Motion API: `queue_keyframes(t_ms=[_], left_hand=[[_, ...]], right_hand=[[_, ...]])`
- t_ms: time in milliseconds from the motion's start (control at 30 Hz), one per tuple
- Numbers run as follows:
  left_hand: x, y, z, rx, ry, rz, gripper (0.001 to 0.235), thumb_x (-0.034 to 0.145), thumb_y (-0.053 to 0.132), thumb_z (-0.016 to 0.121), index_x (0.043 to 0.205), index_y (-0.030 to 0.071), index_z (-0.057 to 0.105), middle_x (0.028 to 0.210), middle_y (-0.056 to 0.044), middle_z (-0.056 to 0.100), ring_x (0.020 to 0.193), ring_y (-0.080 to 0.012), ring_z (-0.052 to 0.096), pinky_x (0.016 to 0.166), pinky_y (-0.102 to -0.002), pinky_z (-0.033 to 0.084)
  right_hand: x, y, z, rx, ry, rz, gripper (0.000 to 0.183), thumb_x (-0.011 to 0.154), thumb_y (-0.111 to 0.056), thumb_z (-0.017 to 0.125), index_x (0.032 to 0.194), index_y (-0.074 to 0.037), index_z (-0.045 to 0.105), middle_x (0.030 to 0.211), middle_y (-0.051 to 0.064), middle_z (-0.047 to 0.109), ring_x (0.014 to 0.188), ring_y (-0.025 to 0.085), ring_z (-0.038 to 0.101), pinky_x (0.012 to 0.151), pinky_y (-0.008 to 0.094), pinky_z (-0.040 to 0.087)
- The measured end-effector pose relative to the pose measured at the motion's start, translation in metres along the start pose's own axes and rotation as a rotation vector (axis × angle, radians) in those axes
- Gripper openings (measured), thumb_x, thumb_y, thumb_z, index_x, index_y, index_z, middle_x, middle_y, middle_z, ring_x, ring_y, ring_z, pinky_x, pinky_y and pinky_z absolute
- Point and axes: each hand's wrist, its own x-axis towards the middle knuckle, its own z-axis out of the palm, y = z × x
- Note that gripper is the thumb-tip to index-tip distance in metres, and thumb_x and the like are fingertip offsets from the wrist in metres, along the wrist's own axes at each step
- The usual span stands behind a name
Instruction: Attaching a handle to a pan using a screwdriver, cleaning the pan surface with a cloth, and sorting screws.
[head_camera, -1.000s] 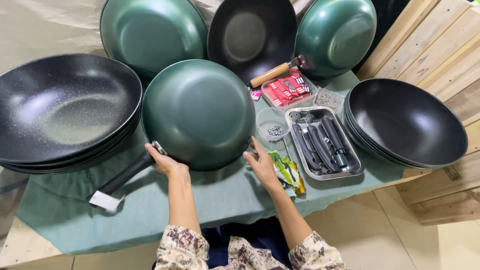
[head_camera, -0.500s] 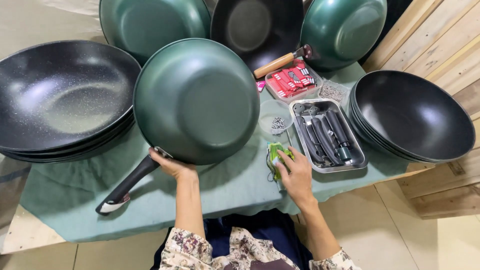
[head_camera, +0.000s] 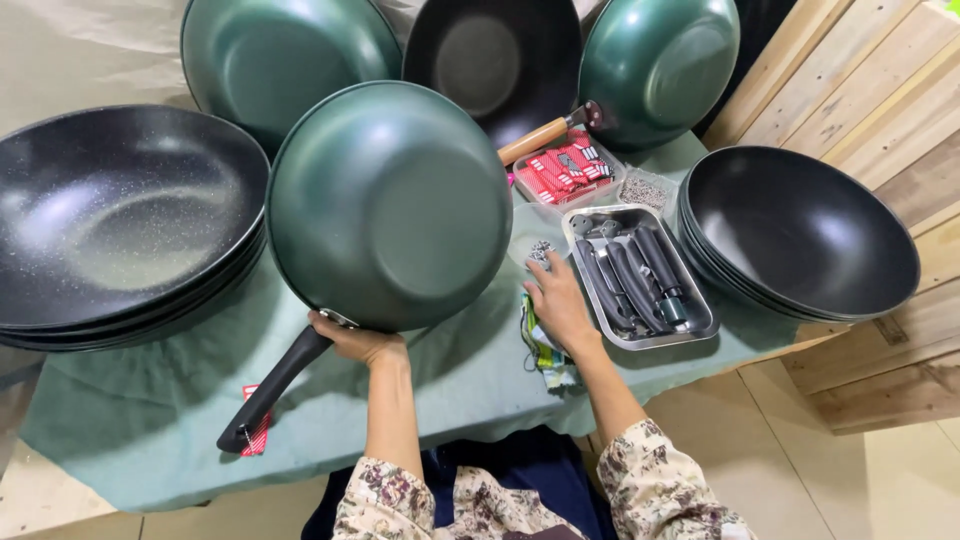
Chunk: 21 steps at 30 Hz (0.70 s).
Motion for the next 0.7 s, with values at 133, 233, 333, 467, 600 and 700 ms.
queue_keyframes(t_ms=[133, 233, 333, 467, 600, 700], left_hand=[[0.005, -0.003, -0.003, -0.013, 0.010, 0.011, 0.067, 0.072, 0.058, 0.079, 0.109, 0.004, 0.068, 0.111, -0.013, 0.068, 0.102, -0.0213, 0.069, 0.088, -0.039, 0.058], [0.009, -0.003, -0.002, 0.026, 0.004, 0.001, 0.069, 0.072, 0.060, 0.079, 0.113, 0.006, 0.068, 0.116, -0.012, 0.068, 0.107, -0.0207, 0.068, 0.091, -0.039, 0.056], [0.012, -0.004, 0.000, 0.029, 0.007, -0.017, 0.073, 0.070, 0.064, 0.079, 0.114, 0.007, 0.069, 0.120, -0.011, 0.068, 0.112, -0.0217, 0.068, 0.094, -0.040, 0.057], [0.023, -0.011, -0.008, 0.037, 0.017, -0.037, 0.075, 0.070, 0.066, 0.079, 0.116, 0.008, 0.069, 0.121, -0.010, 0.068, 0.112, -0.0212, 0.068, 0.093, -0.039, 0.058], [0.012, -0.006, -0.006, 0.050, 0.026, -0.025, 0.073, 0.069, 0.066, 0.080, 0.110, 0.006, 0.069, 0.113, -0.011, 0.068, 0.105, -0.0210, 0.068, 0.089, -0.039, 0.057], [0.007, -0.004, -0.004, 0.046, 0.027, -0.020, 0.069, 0.071, 0.063, 0.080, 0.108, 0.006, 0.069, 0.112, -0.012, 0.068, 0.105, -0.0214, 0.068, 0.089, -0.040, 0.056]], right_hand=[[-0.007, -0.009, -0.017, 0.105, -0.058, 0.043, 0.044, 0.093, -0.021, 0.070, 0.135, -0.009, 0.066, 0.143, 0.029, 0.052, 0.123, 0.047, 0.059, 0.106, 0.050, 0.046], [-0.024, -0.027, -0.049, 0.058, -0.040, -0.019, 0.050, 0.094, -0.029, 0.070, 0.140, -0.013, 0.062, 0.147, 0.027, 0.049, 0.122, 0.045, 0.059, 0.102, 0.051, 0.048], [-0.050, -0.034, -0.068, -0.097, -0.212, -0.038, 0.063, 0.084, -0.050, 0.073, 0.142, -0.029, 0.060, 0.150, 0.023, 0.048, 0.123, 0.043, 0.060, 0.097, 0.055, 0.050], [-0.082, -0.017, -0.046, -0.169, -0.420, 0.073, 0.064, 0.083, -0.036, 0.073, 0.144, -0.045, 0.053, 0.151, 0.010, 0.048, 0.130, 0.035, 0.056, 0.099, 0.050, 0.049], [-0.083, -0.010, -0.038, 0.149, -0.124, 0.145, 0.060, 0.082, -0.010, 0.068, 0.136, -0.035, 0.066, 0.134, 0.011, 0.065, 0.121, 0.034, 0.064, 0.102, 0.046, 0.050], [-0.040, -0.061, -0.084, 0.419, 0.209, 0.086, 0.054, 0.082, -0.004, 0.074, 0.134, -0.016, 0.070, 0.131, 0.019, 0.068, 0.126, 0.036, 0.062, 0.108, 0.046, 0.046]])
